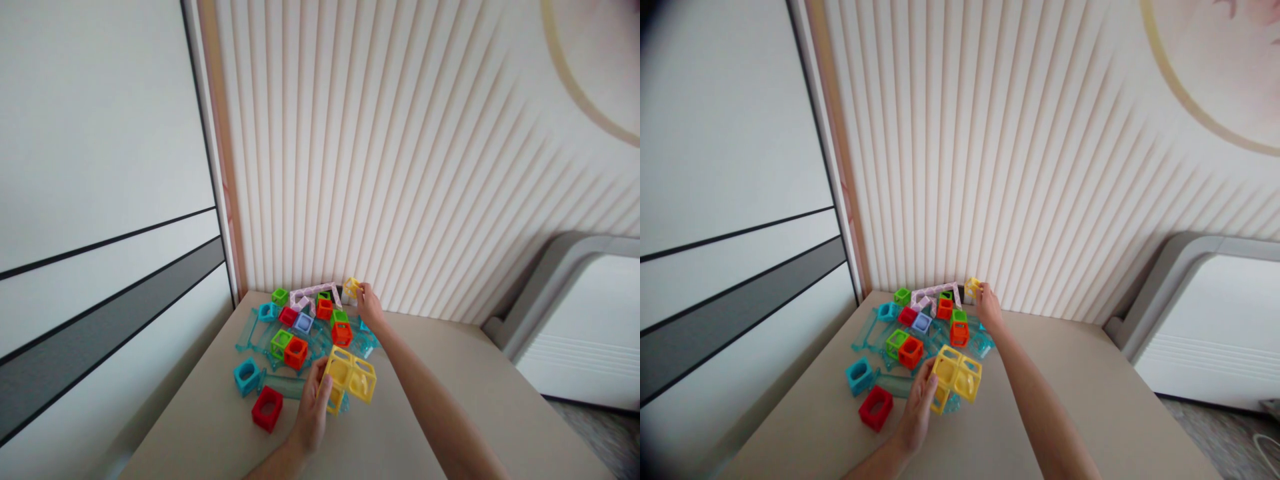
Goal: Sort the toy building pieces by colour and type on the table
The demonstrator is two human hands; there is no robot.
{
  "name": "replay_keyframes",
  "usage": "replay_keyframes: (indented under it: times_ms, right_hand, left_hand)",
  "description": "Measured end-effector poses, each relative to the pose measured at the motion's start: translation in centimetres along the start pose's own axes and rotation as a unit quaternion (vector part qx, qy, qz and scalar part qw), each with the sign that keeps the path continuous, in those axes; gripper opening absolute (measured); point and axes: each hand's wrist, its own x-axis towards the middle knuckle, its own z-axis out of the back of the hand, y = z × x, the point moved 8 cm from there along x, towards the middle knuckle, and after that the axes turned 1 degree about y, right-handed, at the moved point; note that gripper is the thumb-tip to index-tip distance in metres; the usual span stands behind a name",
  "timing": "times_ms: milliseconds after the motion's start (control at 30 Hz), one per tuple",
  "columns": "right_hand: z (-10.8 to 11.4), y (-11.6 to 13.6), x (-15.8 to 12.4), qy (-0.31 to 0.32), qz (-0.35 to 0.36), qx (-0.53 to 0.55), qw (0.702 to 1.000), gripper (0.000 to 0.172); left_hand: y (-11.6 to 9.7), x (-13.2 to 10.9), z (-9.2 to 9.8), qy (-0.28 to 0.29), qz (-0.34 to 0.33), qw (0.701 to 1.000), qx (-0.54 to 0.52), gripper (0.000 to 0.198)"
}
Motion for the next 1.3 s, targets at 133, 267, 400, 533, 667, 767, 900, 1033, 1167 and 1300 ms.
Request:
replay_keyframes:
  times_ms: [133, 267, 400, 533, 667, 767, 900, 1033, 1167, 1300]
  right_hand:
    - [2.1, 0.4, -2.3, -0.069, -0.001, 0.133, 0.989, 0.045]
    - [4.2, 0.4, -6.9, -0.12, -0.017, 0.305, 0.945, 0.043]
    - [4.6, -0.6, -11.8, -0.157, -0.072, 0.46, 0.871, 0.047]
    - [2.8, -1.1, -15.3, -0.138, -0.114, 0.5, 0.847, 0.046]
    - [-0.3, 0.1, -16.9, -0.039, -0.128, 0.548, 0.826, 0.048]
    - [-1.3, 1.2, -17.5, -0.003, -0.131, 0.57, 0.811, 0.048]
    - [-1.4, 1.0, -17.9, -0.009, -0.133, 0.537, 0.833, 0.045]
    - [-1.2, -0.3, -18.5, -0.038, -0.149, 0.465, 0.872, 0.05]
    - [-0.8, 0.6, -18.9, -0.02, -0.123, 0.45, 0.884, 0.054]
    - [-0.4, 3.0, -18.4, 0.036, -0.087, 0.481, 0.872, 0.06]
  left_hand:
    - [0.3, -0.2, 0.7, -0.015, -0.019, 0.999, -0.023, 0.05]
    - [0.5, 0.5, 0.6, -0.031, 0.003, 0.995, -0.094, 0.05]
    - [-1.4, 2.3, -0.9, -0.04, 0.001, 0.987, -0.152, 0.051]
    - [-2.7, 4.1, -2.4, -0.017, -0.018, 0.982, -0.188, 0.053]
    - [-1.1, 4.5, -2.2, -0.019, -0.005, 0.976, -0.215, 0.051]
    - [0.4, 4.1, -2.2, -0.01, 0.03, 0.969, -0.244, 0.049]
    - [1.0, 3.4, -2.5, 0.007, 0.07, 0.959, -0.274, 0.052]
    - [0.8, 3.1, -2.5, 0.002, 0.065, 0.96, -0.271, 0.047]
    - [1.0, 3.1, -2.3, -0.007, 0.057, 0.966, -0.253, 0.042]
    - [1.4, 3.3, -1.9, -0.013, 0.06, 0.964, -0.259, 0.042]
